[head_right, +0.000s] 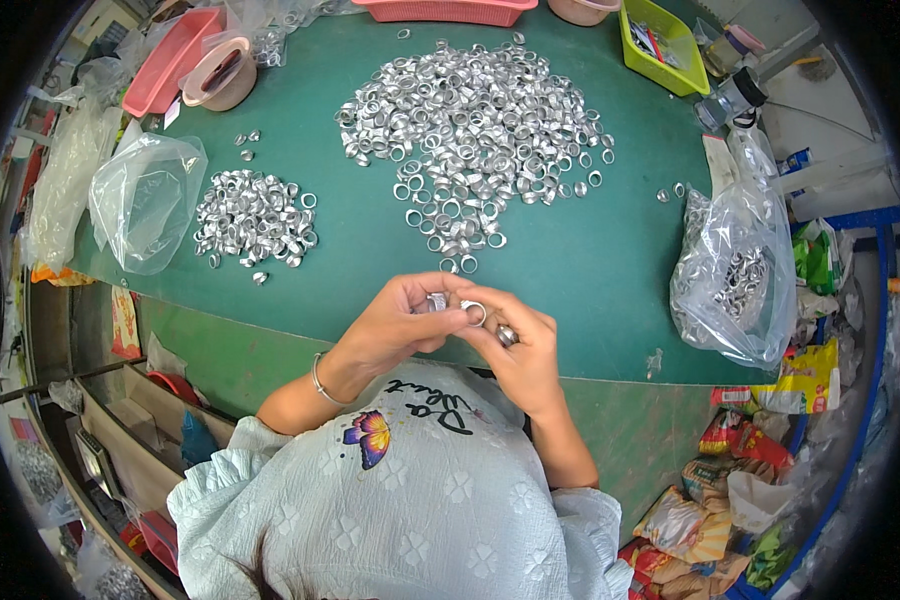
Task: The person sits at a green workbench and assembles small, silver metal components by hand. They pick up individual pieces from a large pile, fit them together, and place the finished assemblies into a separate pile on the table.
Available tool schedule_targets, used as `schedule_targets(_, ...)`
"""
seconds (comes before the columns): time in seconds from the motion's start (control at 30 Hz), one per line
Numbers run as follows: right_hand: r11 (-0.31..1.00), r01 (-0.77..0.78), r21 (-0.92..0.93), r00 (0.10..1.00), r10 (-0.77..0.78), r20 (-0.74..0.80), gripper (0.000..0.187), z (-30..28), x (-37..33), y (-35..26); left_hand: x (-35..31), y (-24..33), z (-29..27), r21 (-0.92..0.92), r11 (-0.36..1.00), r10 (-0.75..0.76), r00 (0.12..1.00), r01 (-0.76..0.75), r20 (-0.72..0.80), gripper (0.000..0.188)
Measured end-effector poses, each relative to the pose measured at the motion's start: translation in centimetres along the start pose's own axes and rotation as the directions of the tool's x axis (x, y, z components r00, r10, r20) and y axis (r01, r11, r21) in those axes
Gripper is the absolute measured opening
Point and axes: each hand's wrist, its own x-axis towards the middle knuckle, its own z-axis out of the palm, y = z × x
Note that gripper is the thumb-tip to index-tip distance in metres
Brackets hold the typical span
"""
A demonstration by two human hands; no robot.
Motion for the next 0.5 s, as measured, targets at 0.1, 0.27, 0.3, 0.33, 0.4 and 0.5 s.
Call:
schedule_targets(0.1, 0.991, -0.012, 0.135, 0.999, 0.007, 0.036, 0.035, -0.2, 0.0, 0.1, -0.2, 0.2, 0.0, -0.055, 0.998, 0.002, 0.998, 0.001, 0.056, 0.025)
schedule_targets(0.27, 0.764, -0.160, 0.625, 0.986, 0.153, 0.065, 0.041, -0.7, 0.5, 0.3, 0.2, -0.4, -0.6, -0.422, 0.901, -0.049, 0.990, 0.101, 0.131, 0.023)
schedule_targets(0.3, 0.650, -0.170, 0.741, 0.980, 0.190, 0.058, 0.042, -0.7, 0.9, 0.2, 0.3, -0.5, -0.8, -0.441, 0.895, -0.012, 0.990, 0.072, 0.138, 0.024)
schedule_targets(0.33, 0.519, -0.170, 0.838, 0.972, 0.228, 0.056, 0.044, -0.8, 1.2, 0.2, 0.3, -0.6, -0.9, -0.460, 0.887, 0.026, 0.989, 0.043, 0.144, 0.024)
schedule_targets(0.4, 0.420, -0.191, 0.888, 0.968, 0.232, 0.098, 0.041, -1.3, 1.2, 0.7, 0.6, -1.1, -1.1, -0.434, 0.901, 0.046, 0.997, -0.016, 0.058, 0.022)
schedule_targets(0.5, 0.436, -0.194, 0.879, 0.964, 0.253, 0.087, 0.039, -1.1, 1.0, 0.9, 0.8, -1.9, -1.0, -0.223, 0.972, 0.049, 0.989, -0.079, -0.136, 0.017)
